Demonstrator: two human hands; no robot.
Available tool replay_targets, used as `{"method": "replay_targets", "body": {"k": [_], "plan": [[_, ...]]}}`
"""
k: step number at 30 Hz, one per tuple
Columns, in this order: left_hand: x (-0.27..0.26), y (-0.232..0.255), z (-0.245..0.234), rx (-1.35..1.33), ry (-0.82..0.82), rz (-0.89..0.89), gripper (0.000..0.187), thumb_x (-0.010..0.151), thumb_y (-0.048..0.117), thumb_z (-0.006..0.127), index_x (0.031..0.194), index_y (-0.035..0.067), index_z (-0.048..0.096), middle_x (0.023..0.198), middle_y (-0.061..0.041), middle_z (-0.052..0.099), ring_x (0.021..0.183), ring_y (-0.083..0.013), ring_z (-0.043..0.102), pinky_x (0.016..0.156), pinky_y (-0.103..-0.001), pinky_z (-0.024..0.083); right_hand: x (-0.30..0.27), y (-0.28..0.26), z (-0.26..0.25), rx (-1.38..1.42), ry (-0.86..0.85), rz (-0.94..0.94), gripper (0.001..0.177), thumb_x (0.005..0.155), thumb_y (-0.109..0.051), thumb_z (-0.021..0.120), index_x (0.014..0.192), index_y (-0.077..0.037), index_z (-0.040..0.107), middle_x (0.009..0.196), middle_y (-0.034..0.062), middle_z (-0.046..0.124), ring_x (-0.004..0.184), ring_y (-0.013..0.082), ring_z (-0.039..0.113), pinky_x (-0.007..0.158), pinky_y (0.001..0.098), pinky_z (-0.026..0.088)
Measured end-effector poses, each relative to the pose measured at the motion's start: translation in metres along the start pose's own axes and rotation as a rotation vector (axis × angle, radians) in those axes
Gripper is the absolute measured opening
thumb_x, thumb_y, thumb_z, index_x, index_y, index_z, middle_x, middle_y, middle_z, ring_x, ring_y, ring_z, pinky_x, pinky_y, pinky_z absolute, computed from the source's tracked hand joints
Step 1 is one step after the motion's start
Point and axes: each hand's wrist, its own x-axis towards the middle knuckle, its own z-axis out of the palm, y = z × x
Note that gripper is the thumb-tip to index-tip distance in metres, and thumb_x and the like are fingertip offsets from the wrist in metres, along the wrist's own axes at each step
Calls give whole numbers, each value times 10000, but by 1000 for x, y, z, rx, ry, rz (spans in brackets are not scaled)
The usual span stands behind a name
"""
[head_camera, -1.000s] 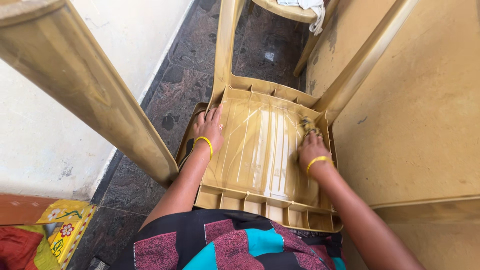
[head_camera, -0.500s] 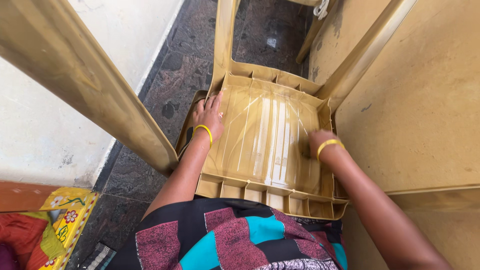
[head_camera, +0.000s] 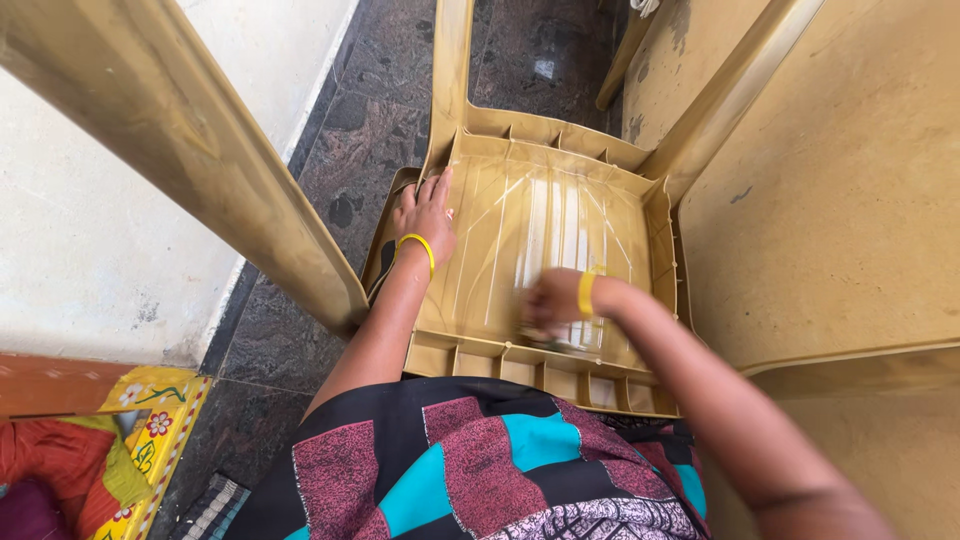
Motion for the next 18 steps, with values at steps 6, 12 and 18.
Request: {"method": "replay_targets", "body": {"k": [6,12,18], "plan": [[-1,-2,0,-17,12,-1,750,949,157,611,1597,294,261,1590,12,384,1462,-351,296,1160,-520,281,39,-81,-2,542,183,-412,346,812,11,761,1148,2,678,968,14,709,855,110,664,793,303,574],[-1,-1,-1,-7,15,17,745,958,149,600,1605,278,251,1590,9,383,1441,-353,308,1160,-523,278,-53,38,-104,595,353,-333,467,826,72,660,1276,-49,685,1140,71,719,952,196,692,894,354,594],[0,0,-2,-6,-3,-6,743,962,164,595,1605,282,244,1599,5,375,1449,-346,304,1133,-531,300,-47,202,-140,448,868,293,351,907,-45,680,1250,-84,744,1181,178,775,1007,331,745,859,408,572]]}}
